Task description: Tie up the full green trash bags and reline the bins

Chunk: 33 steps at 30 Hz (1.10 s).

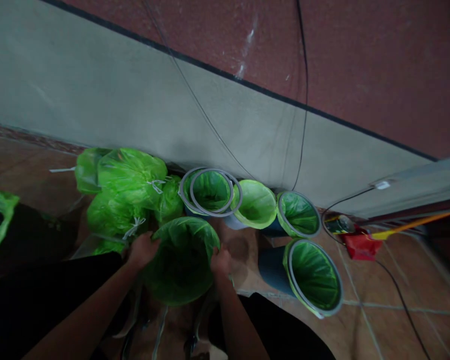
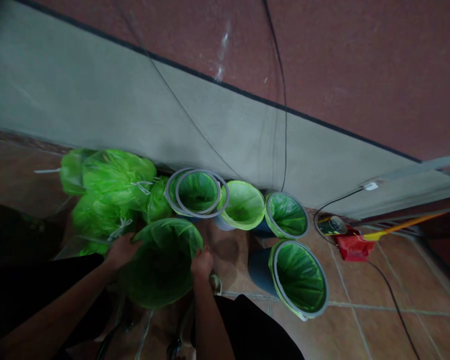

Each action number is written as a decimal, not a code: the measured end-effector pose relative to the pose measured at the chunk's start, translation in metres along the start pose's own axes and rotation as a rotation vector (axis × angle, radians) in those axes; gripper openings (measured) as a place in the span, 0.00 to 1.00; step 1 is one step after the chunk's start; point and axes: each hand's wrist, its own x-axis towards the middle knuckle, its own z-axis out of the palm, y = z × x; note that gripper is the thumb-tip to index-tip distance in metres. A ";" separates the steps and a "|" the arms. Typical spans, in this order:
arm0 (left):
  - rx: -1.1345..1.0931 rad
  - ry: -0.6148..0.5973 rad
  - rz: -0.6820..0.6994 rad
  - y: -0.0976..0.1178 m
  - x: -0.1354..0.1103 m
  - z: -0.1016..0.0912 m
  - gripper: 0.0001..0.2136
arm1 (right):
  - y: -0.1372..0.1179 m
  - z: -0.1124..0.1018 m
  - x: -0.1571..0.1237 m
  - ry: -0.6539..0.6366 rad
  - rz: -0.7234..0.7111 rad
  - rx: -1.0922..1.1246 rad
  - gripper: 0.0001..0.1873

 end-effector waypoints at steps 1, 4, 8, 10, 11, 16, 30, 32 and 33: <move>0.003 0.035 -0.015 0.003 0.004 -0.003 0.12 | 0.003 0.004 -0.010 0.025 0.035 0.020 0.15; 0.001 0.080 -0.016 0.018 0.021 -0.015 0.16 | 0.004 0.008 -0.027 0.106 0.145 0.039 0.19; 0.034 -0.005 -0.013 0.043 0.043 -0.028 0.25 | -0.016 -0.008 0.000 0.150 0.096 0.079 0.22; 0.067 -0.054 -0.006 0.053 0.051 -0.029 0.25 | -0.028 -0.017 0.026 0.021 0.075 0.100 0.19; 0.078 -0.076 0.005 0.058 0.054 -0.028 0.25 | -0.033 -0.020 0.038 -0.040 0.063 0.110 0.18; 0.108 -0.168 0.098 0.065 0.060 -0.021 0.19 | -0.036 -0.017 0.068 -0.132 0.027 0.238 0.15; -0.051 0.126 0.396 0.040 0.038 -0.008 0.11 | -0.023 -0.005 0.044 0.102 -0.099 0.541 0.09; 0.011 0.092 0.435 0.033 0.031 -0.007 0.10 | -0.018 -0.006 0.035 0.080 -0.172 0.470 0.06; 0.035 0.077 0.446 0.031 0.029 -0.007 0.10 | -0.016 -0.007 0.031 0.073 -0.187 0.442 0.04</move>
